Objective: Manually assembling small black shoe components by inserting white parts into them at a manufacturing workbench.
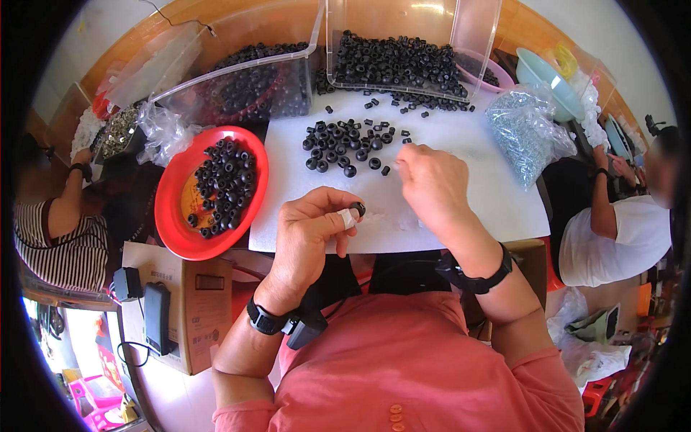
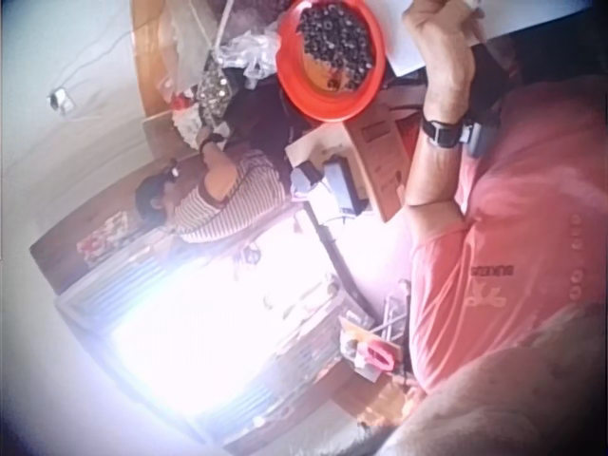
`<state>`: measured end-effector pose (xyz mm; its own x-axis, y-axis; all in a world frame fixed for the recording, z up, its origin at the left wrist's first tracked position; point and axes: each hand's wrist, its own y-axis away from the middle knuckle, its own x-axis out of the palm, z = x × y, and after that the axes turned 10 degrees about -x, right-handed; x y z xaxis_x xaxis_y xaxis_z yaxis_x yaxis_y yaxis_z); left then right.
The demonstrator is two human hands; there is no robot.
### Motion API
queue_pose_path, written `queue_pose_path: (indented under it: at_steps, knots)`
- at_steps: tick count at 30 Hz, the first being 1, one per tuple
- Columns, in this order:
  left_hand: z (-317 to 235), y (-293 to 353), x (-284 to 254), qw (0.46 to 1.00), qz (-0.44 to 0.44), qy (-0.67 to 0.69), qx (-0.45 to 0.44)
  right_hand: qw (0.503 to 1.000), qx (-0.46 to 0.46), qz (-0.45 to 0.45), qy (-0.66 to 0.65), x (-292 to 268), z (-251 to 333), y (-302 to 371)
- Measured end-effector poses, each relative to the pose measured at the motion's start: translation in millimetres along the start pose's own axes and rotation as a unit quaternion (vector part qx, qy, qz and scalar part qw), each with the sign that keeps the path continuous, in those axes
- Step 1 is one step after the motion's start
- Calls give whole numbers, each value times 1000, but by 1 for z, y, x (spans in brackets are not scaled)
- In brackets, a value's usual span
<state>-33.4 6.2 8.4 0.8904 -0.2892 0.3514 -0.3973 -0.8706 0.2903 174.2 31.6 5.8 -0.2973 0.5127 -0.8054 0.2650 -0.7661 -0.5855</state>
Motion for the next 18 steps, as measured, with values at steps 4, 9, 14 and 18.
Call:
queue_pose_path:
  at_steps: [4,9,14,18]
  knots:
    - [1,2,-5,999,1,33,-1,997,-26,67,37,8,7,-6]
    - [-2,3,-8,998,20,66,-3,989,-127,46,56,11,3,-1]
    - [0,2,-7,997,29,71,5,993,-118,30,-4,8,5,1]
    - [2,3,-8,999,22,47,16,994,-87,19,-68,-17,-4,14]
